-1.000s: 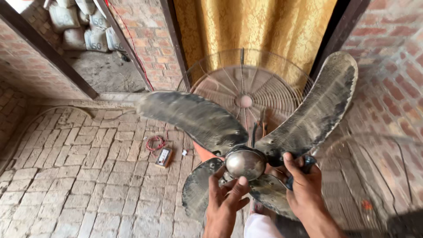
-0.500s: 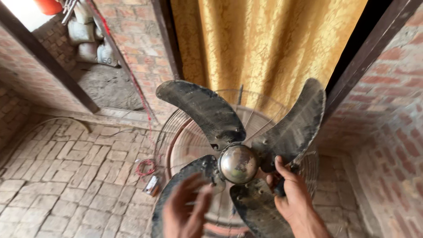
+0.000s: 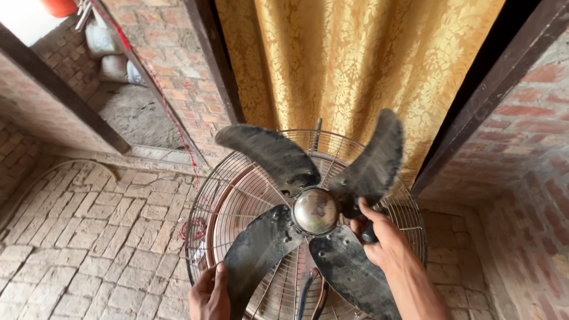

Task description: The person uses a screwdriver to remove the central nut from a standing fan, detaching the fan blades. They then reattach the fan blades and tighten the nut to secure them back onto the motor shaft.

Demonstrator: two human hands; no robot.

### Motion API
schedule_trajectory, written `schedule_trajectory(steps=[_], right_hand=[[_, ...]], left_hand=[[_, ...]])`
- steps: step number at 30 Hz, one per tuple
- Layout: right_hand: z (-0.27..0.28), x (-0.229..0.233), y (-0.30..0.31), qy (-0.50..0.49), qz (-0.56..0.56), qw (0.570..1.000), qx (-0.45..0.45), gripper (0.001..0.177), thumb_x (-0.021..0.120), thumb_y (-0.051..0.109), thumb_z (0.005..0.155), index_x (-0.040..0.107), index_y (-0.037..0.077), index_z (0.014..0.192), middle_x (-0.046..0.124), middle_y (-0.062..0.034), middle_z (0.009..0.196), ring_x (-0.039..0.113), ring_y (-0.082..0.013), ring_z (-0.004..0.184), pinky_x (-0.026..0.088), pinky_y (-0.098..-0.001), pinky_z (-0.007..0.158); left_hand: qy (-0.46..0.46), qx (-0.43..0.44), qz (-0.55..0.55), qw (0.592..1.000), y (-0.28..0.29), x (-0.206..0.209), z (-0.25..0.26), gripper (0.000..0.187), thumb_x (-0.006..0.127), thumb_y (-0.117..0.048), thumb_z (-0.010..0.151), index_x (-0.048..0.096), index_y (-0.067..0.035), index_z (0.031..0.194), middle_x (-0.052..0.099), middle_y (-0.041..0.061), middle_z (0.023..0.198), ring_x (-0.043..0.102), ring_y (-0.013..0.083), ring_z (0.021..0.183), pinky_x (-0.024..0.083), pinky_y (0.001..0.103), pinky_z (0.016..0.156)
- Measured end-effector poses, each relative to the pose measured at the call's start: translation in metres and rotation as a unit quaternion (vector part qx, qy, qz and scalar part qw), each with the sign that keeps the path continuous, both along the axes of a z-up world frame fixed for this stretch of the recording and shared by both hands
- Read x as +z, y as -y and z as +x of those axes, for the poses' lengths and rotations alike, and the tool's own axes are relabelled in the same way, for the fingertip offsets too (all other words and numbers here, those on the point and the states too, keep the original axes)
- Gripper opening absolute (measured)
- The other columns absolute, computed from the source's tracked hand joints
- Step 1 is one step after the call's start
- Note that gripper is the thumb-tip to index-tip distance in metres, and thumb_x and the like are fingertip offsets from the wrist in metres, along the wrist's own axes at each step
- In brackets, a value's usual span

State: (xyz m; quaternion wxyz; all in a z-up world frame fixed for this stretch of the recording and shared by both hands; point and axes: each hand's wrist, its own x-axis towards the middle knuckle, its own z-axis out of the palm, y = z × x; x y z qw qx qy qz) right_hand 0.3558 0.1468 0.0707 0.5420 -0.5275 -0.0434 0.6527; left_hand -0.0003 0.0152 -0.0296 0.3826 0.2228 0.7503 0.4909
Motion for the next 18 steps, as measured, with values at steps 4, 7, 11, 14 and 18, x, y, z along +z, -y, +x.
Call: schedule_trajectory(steps=[4, 7, 11, 14, 18], right_hand=[[0.001, -0.038, -0.026, -0.01, -0.034, 0.999, 0.012, 0.026, 0.078, 0.018, 0.089, 0.065, -0.001, 0.102, 0.068, -0.0122, 0.091, 0.067, -0.0217, 0.081, 0.062, -0.0299, 0.067], [0.0, -0.059, -0.045, 0.004, -0.02, 0.999, 0.04, 0.028, 0.076, 0.02, 0.092, 0.061, 0.0, 0.103, 0.065, -0.0121, 0.089, 0.067, -0.0257, 0.083, 0.062, -0.034, 0.069], [0.0, -0.068, -0.058, 0.032, -0.041, 0.996, 0.066, 0.027, 0.071, 0.019, 0.093, 0.062, -0.002, 0.107, 0.07, -0.0158, 0.099, 0.071, -0.0289, 0.094, 0.062, -0.0385, 0.081], [-0.005, -0.071, -0.06, 0.081, -0.044, 0.991, 0.101, 0.031, 0.072, 0.019, 0.091, 0.063, -0.003, 0.111, 0.073, -0.0184, 0.109, 0.073, -0.0302, 0.102, 0.06, -0.0405, 0.088], [-0.007, -0.084, -0.062, 0.103, -0.089, 0.984, 0.116, 0.042, 0.074, 0.022, 0.089, 0.061, 0.0, 0.122, 0.071, -0.0186, 0.121, 0.07, -0.0296, 0.111, 0.055, -0.0403, 0.096]], left_hand=[[-0.062, 0.011, -0.033, 0.997, -0.014, -0.023, 0.002, 0.044, 0.069, -0.033, 0.096, 0.072, 0.004, 0.121, 0.077, 0.023, 0.088, 0.074, 0.0245, 0.079, 0.057, 0.035, 0.073], [-0.083, 0.001, -0.007, 0.997, -0.027, -0.047, -0.005, 0.048, 0.072, -0.037, 0.093, 0.074, 0.005, 0.115, 0.078, 0.023, 0.086, 0.073, 0.0263, 0.077, 0.057, 0.037, 0.072], [-0.072, 0.033, 0.004, 0.997, -0.036, -0.092, 0.008, 0.056, 0.078, -0.042, 0.084, 0.076, 0.008, 0.109, 0.079, 0.025, 0.088, 0.076, 0.0295, 0.078, 0.06, 0.04, 0.073], [-0.107, 0.048, -0.032, 0.993, -0.039, -0.129, 0.016, 0.061, 0.082, -0.043, 0.08, 0.075, 0.009, 0.11, 0.078, 0.026, 0.091, 0.076, 0.0302, 0.081, 0.061, 0.04, 0.077], [-0.11, 0.051, -0.141, 0.983, -0.05, -0.17, 0.01, 0.062, 0.085, -0.041, 0.079, 0.073, 0.01, 0.114, 0.078, 0.027, 0.095, 0.078, 0.0328, 0.087, 0.062, 0.043, 0.081]])
